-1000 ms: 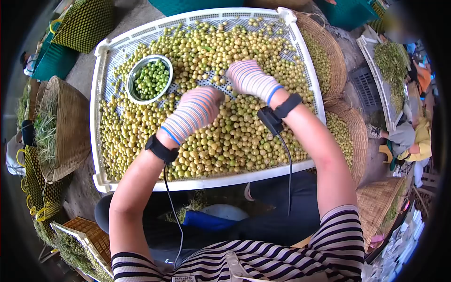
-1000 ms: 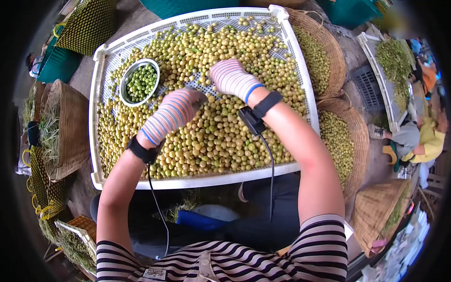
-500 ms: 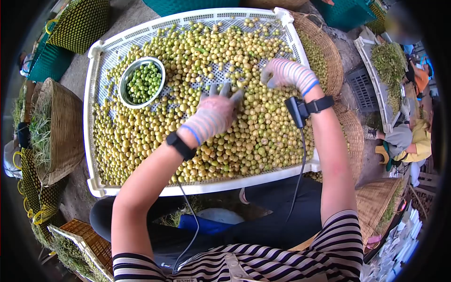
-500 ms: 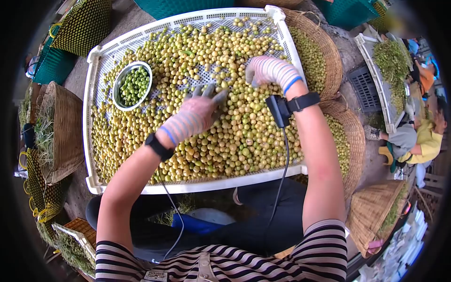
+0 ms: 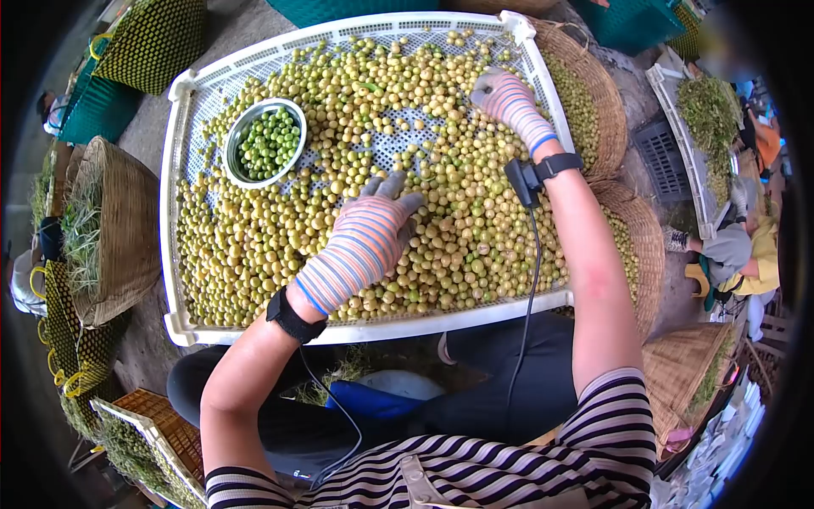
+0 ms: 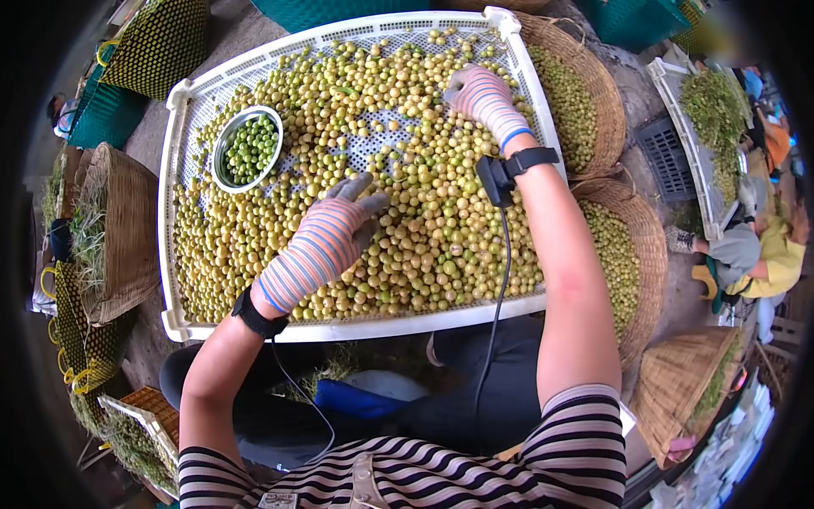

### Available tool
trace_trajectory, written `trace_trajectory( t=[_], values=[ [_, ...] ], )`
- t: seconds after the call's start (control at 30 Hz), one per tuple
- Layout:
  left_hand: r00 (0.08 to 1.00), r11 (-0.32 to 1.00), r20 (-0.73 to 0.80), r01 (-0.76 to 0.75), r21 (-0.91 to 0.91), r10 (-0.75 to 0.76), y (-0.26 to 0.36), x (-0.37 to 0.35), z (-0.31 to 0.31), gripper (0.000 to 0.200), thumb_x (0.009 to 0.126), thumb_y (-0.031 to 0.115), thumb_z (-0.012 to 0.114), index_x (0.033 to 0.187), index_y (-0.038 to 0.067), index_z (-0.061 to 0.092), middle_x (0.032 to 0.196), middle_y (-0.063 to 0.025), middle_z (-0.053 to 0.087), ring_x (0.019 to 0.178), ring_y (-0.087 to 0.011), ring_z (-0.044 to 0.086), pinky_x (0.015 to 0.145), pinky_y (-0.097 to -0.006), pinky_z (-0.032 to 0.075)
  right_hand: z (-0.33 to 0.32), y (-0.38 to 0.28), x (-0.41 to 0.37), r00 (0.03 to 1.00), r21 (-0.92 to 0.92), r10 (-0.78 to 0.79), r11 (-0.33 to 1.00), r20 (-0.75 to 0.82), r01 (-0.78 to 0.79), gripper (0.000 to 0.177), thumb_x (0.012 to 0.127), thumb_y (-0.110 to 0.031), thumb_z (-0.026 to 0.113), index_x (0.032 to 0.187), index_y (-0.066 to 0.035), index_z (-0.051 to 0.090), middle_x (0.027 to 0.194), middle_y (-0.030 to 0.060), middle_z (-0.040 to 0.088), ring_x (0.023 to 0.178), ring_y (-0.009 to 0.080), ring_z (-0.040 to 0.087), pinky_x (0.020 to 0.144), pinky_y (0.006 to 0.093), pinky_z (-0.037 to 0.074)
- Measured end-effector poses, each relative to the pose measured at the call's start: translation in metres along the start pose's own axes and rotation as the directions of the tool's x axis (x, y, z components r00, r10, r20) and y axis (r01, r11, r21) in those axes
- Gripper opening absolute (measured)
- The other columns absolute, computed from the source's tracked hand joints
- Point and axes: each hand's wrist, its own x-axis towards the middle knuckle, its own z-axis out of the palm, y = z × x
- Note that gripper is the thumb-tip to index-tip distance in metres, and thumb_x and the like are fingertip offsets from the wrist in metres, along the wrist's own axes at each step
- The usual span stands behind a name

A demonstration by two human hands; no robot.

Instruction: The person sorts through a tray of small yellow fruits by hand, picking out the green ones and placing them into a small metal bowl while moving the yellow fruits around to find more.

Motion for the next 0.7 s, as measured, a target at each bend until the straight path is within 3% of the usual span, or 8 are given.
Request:
trace_trajectory(
  t=[0.17, 0.3, 0.33, 0.37, 0.4, 0.43, 0.6, 0.7],
  values=[
    [0.991, 0.998, -0.136, -0.015, -0.06, 0.007, -0.014, 0.012, 0.006, 0.026, 0.078, 0.013, 0.061, 0.103, 0.008, 0.064, 0.111, -0.0181, 0.059, 0.101, -0.037, 0.057, 0.086, -0.044, 0.046, 0.006, 0.031, 0.005, 0.995, 0.415, -0.102, 0.904, -0.014, 0.099, 0.025, 0.073, -0.026, 0.067, 0.087, -0.006, 0.067, 0.082, 0.0105, 0.065, 0.082, 0.0229, 0.062, 0.079, 0.0346, 0.047],
    [0.977, 0.91, -0.13, 0.106, -0.401, -0.171, -0.023, 0.034, 0.008, 0.028, 0.077, 0.007, 0.063, 0.106, 0.006, 0.063, 0.098, -0.0144, 0.065, 0.088, -0.0305, 0.063, 0.078, -0.0354, 0.05, -0.002, 0.023, -0.003, 0.982, 0.832, -0.088, 0.548, 0.166, -0.091, 0.02, 0.075, -0.02, 0.068, 0.088, -0.005, 0.066, 0.08, 0.0022, 0.065, 0.075, 0.012, 0.059, 0.072, 0.0292, 0.048],
    [0.951, 0.756, -0.093, 0.173, -0.631, -0.296, -0.024, 0.042, 0.012, 0.028, 0.079, 0.009, 0.063, 0.107, 0.003, 0.063, 0.1, -0.0136, 0.065, 0.088, -0.0263, 0.063, 0.078, -0.0336, 0.05, 0.0, 0.026, -0.002, 0.969, 0.918, -0.192, 0.39, 0.157, -0.071, 0.019, 0.075, -0.019, 0.069, 0.09, -0.008, 0.065, 0.08, -0.0002, 0.065, 0.073, 0.0094, 0.059, 0.07, 0.0271, 0.048],
    [0.915, 0.541, -0.024, 0.217, -0.813, -0.403, -0.026, 0.049, 0.012, 0.029, 0.08, 0.011, 0.064, 0.107, 0.001, 0.062, 0.102, -0.0128, 0.065, 0.088, -0.0221, 0.063, 0.078, -0.0318, 0.049, -0.002, 0.021, -0.005, 0.968, 0.919, -0.194, 0.389, 0.158, -0.072, 0.019, 0.075, -0.019, 0.069, 0.09, -0.008, 0.065, 0.08, -0.0002, 0.065, 0.073, 0.0094, 0.059, 0.07, 0.0271, 0.048],
    [0.908, 0.458, 0.069, 0.272, -0.846, -0.413, -0.029, 0.056, 0.008, 0.032, 0.082, 0.015, 0.065, 0.109, -0.002, 0.061, 0.103, -0.0123, 0.065, 0.09, -0.0162, 0.062, 0.079, -0.0299, 0.049, -0.005, 0.012, -0.011, 0.96, 0.964, -0.245, 0.256, 0.138, -0.073, 0.02, 0.075, -0.019, 0.069, 0.092, -0.008, 0.065, 0.081, -0.0003, 0.065, 0.074, 0.0098, 0.06, 0.07, 0.0269, 0.048],
    [0.907, 0.457, 0.069, 0.274, -0.846, -0.415, -0.03, 0.061, 0.006, 0.032, 0.082, 0.015, 0.065, 0.109, -0.002, 0.061, 0.103, -0.0123, 0.065, 0.09, -0.0162, 0.062, 0.079, -0.0299, 0.049, -0.008, 0.002, -0.016, 0.951, 0.99, -0.291, 0.118, 0.109, -0.078, 0.021, 0.076, -0.019, 0.07, 0.093, -0.008, 0.064, 0.081, -0.0005, 0.066, 0.075, 0.0102, 0.061, 0.07, 0.0268, 0.048],
    [0.932, 0.75, 0.0, 0.291, -0.594, -0.362, -0.042, 0.074, 0.018, 0.026, 0.081, 0.012, 0.062, 0.107, 0.006, 0.065, 0.097, -0.0117, 0.068, 0.088, -0.0199, 0.065, 0.08, -0.0301, 0.049, -0.005, -0.029, -0.029, 0.925, 0.993, -0.363, 0.053, 0.113, -0.101, 0.028, 0.076, -0.018, 0.068, 0.1, -0.005, 0.063, 0.093, 0.0039, 0.065, 0.093, 0.0141, 0.059, 0.088, 0.0287, 0.043],
    [0.928, 0.828, -0.02, 0.321, -0.459, -0.371, -0.049, 0.082, 0.021, 0.024, 0.08, 0.015, 0.063, 0.103, 0.01, 0.067, 0.09, -0.0121, 0.068, 0.085, -0.0227, 0.066, 0.079, -0.0321, 0.05, -0.004, -0.038, -0.037, 0.957, 0.984, -0.287, 0.178, 0.032, 0.021, 0.02, 0.076, -0.019, 0.071, 0.09, -0.007, 0.067, 0.086, 0.0005, 0.066, 0.084, 0.0084, 0.06, 0.082, 0.0249, 0.045]
  ],
)
